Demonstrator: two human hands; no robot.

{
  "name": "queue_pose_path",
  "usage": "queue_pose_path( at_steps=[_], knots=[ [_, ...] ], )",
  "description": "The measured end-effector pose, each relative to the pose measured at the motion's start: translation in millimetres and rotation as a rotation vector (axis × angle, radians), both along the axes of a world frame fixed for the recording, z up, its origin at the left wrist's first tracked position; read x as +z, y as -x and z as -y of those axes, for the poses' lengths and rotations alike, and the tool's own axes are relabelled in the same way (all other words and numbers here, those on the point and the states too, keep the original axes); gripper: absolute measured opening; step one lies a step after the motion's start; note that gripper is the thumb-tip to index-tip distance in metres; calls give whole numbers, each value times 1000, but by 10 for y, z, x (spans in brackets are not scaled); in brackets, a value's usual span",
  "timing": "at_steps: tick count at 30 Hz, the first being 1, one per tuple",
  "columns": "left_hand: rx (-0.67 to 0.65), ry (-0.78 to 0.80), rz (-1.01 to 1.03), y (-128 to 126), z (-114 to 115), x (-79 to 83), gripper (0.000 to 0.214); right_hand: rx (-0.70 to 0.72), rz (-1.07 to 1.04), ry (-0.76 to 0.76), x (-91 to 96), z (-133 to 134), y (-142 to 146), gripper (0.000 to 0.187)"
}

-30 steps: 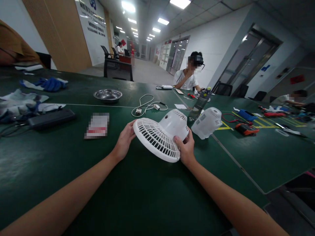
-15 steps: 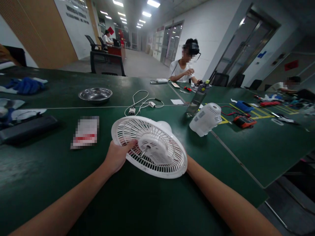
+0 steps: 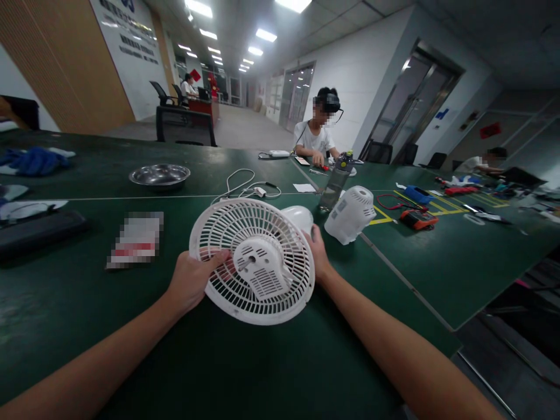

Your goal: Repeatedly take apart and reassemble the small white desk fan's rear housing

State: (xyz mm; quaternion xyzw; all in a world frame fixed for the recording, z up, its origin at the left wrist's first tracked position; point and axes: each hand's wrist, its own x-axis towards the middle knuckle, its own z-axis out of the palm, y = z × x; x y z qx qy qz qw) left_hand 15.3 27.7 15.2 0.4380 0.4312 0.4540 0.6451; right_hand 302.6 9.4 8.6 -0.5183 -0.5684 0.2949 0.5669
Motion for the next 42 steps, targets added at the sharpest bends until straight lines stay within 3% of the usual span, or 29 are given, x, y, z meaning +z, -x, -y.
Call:
queue_pose_path(
  at_steps=[2, 4, 8, 11, 14, 17, 19, 20, 23, 26, 30, 34, 37, 42],
  knots=[
    [12, 13, -36, -13, 1, 15, 22, -220, 169, -16, 42, -22, -255, 87],
    [85, 25, -52, -42, -2, 32, 12, -377, 425, -76, 58, -36, -479, 84],
    [165, 42, -46, -79, -21, 42, 10, -478, 744, -26, -16, -77, -681, 77],
    [189, 78, -54, -75, -28, 47, 12, -495, 854, -12, -31, -85, -697, 79],
    [219, 91, -47, -81, -23, 66, 11, -569, 932, -226, 97, -14, -807, 77],
    [261, 99, -58, -102, -13, 94, 11, -792, 886, -454, 247, 94, -1099, 74],
    [271, 110, -69, -113, -6, 109, 12, -944, 766, -420, 257, 132, -1331, 90],
    [270, 118, -71, -116, -4, 116, 12, -945, 684, -343, 229, 133, -1434, 97],
    [265, 124, -70, -118, -1, 127, 12, -762, 398, -4, 82, 83, -1627, 115],
    [254, 110, -60, -117, -5, 134, 10, -767, 301, 145, 10, 10, -1648, 107],
    [259, 127, -58, -117, -10, 144, 13, -924, 271, 13, 172, -36, -1512, 98],
    [261, 131, -72, -117, -28, 127, 9, -874, 195, -177, 401, -69, -1240, 95],
    [258, 101, -61, -110, -48, 89, 9, -787, 232, -173, 435, -107, -984, 95],
    [236, 69, -33, -94, -69, 34, 10, -684, 396, -34, 271, -148, -709, 93]
  ],
)
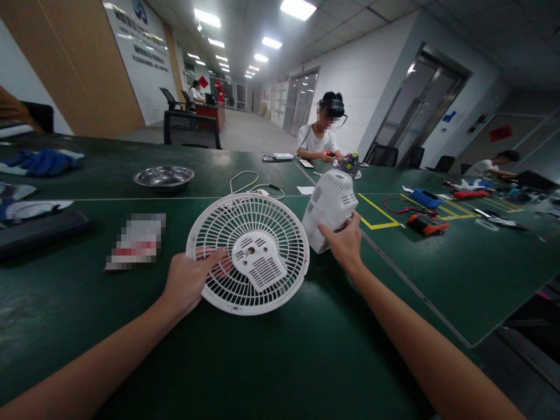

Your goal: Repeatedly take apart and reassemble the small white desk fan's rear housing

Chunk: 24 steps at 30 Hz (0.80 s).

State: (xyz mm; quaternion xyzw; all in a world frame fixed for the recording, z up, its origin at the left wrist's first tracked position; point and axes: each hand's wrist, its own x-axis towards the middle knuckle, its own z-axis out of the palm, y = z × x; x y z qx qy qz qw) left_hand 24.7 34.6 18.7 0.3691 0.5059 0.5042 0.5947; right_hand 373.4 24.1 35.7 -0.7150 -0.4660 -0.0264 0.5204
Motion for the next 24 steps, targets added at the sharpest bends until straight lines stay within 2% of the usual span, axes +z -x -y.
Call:
queue_pose_path(
  at_steps=[4, 7, 13, 17, 21, 24],
  knots=[
    [0, 12, 1, 16, -10, -24, 12, 19, 18, -18, -88, -13, -5, 95],
    [-14, 27, 1, 23, -7, -18, 14, -10, 17, -31, -68, -5, -131, 96],
    [29, 21, -28, -14, 27, 57, 12, -137, 28, -64, 47, 70, -713, 104],
    [13, 39, -18, -5, 18, 42, 11, -145, 1, -10, 16, 108, -1010, 100],
    [6, 13, -24, 7, -6, -12, 13, -98, -39, 45, -35, 109, -1067, 99],
    [15, 2, -3, 0, -14, -28, 13, -59, -20, -47, -9, 102, -1067, 102]
  ],
)
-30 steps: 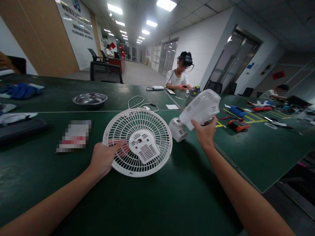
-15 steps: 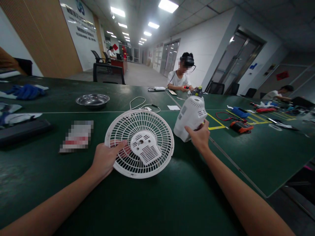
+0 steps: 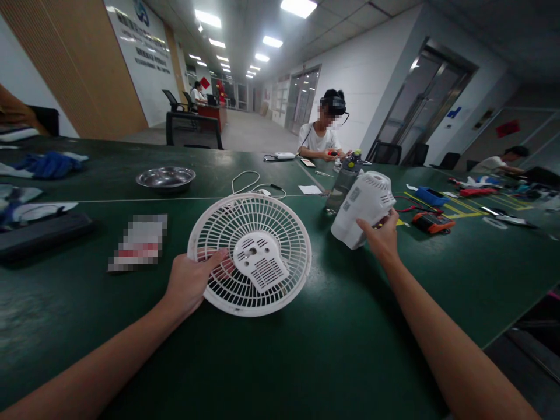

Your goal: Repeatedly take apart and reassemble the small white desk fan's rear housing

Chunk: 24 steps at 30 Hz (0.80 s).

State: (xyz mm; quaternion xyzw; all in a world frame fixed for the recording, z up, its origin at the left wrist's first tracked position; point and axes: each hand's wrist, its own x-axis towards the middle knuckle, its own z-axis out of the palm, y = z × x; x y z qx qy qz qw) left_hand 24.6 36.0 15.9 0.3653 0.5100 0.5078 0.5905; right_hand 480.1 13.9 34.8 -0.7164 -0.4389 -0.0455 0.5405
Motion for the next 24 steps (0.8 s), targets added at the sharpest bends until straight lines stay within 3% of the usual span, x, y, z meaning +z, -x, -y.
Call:
queue_pose_path(
  at_steps=[5, 15, 24],
  knots=[
    [-9, 1, -6, -9, 21, 33, 12, -15, 46, -192, 93, -3, -30, 87],
    [-4, 10, -16, -19, 51, 99, 11, -74, 118, -178, 104, 16, 10, 77],
    [-24, -10, -5, 20, 12, 19, 15, -94, 185, -155, 112, 28, 24, 74]
  ],
)
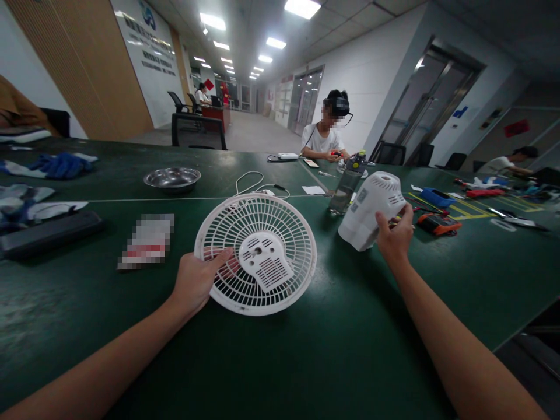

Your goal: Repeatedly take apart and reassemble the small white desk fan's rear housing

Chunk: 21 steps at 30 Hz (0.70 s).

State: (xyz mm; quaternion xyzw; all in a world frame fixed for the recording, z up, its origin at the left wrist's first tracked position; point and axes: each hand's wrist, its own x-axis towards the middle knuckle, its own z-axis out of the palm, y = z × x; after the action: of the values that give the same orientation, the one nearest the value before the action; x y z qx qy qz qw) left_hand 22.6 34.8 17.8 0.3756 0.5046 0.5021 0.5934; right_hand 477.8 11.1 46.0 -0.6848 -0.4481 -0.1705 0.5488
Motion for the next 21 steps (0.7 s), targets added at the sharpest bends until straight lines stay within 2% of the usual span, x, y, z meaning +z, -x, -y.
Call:
queue_pose_path(
  at_steps=[5, 13, 19, 21],
  knots=[
    [11, -3, 18, 2, -45, -76, 15, -8, 27, 2, -16, -10, -42, 74],
    [2, 6, 5, 11, -47, -63, 14, 25, 23, -81, -35, -23, -34, 68],
    [-6, -20, -6, 8, -28, -55, 15, 43, 109, -258, 111, 80, 156, 72],
    [-3, -18, -18, 0, -15, -33, 14, 100, 101, -279, 100, 110, 307, 75]
  ],
)
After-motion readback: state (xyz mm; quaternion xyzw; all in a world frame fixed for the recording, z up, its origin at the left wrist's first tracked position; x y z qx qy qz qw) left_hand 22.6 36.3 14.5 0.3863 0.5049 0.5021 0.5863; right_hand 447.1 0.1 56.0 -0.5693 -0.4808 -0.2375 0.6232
